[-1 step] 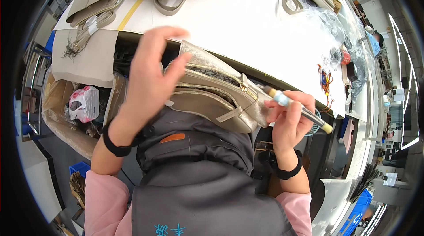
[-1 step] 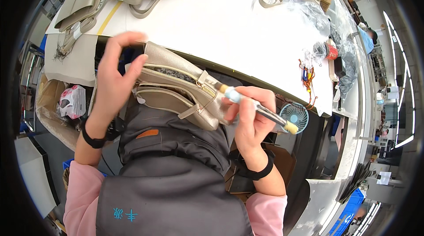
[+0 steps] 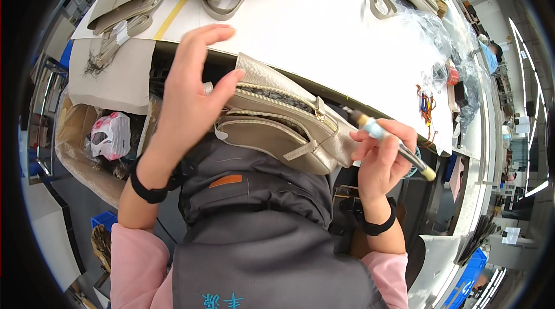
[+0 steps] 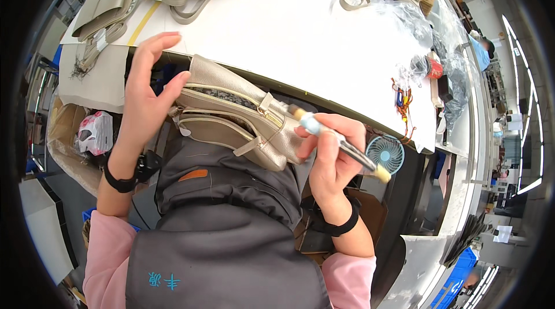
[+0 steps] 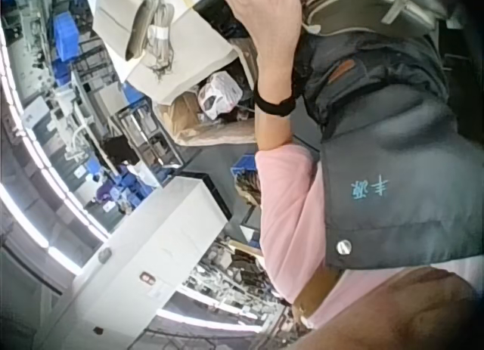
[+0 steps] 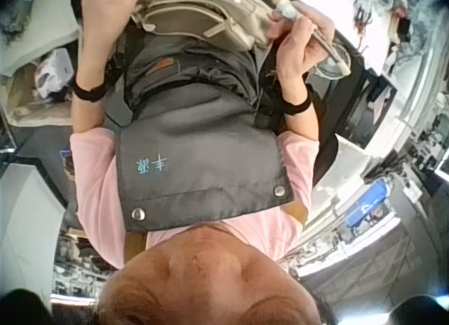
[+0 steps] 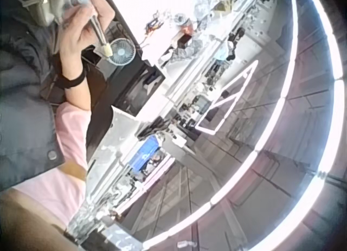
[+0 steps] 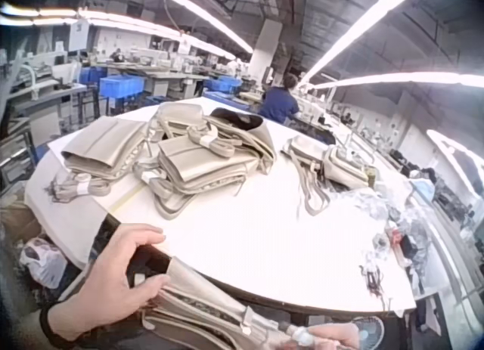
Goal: The person organizes beige handbags on a white table and uses a pen-like tool to apply a substance to the zipper pulls and edges of the bags. They handle the bags one at a time, opening zippers and applying the tool to specific points before placing the bags back on the table.
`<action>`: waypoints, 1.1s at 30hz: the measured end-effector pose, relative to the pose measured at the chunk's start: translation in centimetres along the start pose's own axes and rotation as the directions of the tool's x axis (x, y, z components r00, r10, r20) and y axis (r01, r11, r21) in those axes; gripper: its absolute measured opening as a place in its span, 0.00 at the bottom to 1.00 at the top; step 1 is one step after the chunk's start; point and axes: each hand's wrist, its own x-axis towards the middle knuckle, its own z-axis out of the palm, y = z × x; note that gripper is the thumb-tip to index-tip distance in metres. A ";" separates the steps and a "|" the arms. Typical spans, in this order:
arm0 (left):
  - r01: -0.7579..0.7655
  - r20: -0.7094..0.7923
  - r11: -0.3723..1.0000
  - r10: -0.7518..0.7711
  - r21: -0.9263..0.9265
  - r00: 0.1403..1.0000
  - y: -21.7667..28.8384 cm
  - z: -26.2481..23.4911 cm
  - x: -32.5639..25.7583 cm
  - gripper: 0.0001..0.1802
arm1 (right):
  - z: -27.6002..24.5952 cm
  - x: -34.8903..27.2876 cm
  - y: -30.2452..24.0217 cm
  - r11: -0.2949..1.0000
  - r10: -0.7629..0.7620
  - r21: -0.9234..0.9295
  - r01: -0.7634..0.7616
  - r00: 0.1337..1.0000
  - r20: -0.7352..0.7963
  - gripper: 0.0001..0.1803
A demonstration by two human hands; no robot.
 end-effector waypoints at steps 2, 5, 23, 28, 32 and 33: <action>0.043 0.091 0.999 -0.043 0.000 0.995 -1.0 -1.3 -0.3 0.22 | -0.6 0.0 -0.1 0.995 -0.054 -0.078 0.054 0.999 -0.002 0.20; 0.216 0.414 0.974 -0.172 -0.062 0.894 -2.7 -2.5 -2.0 0.25 | -0.7 0.3 0.1 0.982 -0.124 -0.142 0.122 0.992 -0.005 0.23; 0.451 0.538 0.876 -0.299 -0.174 0.788 -4.0 -1.4 -2.8 0.13 | -1.8 1.2 1.7 0.806 -0.251 -0.537 0.251 0.965 0.075 0.17; 0.348 0.486 0.910 -0.205 -0.224 0.850 1.8 -2.2 1.6 0.15 | -3.6 1.1 0.0 0.858 -0.311 -0.431 0.278 0.950 -0.006 0.17; 0.362 0.373 0.858 -0.222 -0.365 0.901 4.1 -3.3 3.7 0.18 | -4.9 0.5 -1.3 0.813 -0.420 -0.450 0.370 0.907 -0.012 0.18; 0.388 0.358 0.817 -0.241 -0.427 0.902 4.6 -3.7 4.2 0.18 | -5.3 0.5 -1.7 0.801 -0.459 -0.459 0.384 0.886 -0.060 0.18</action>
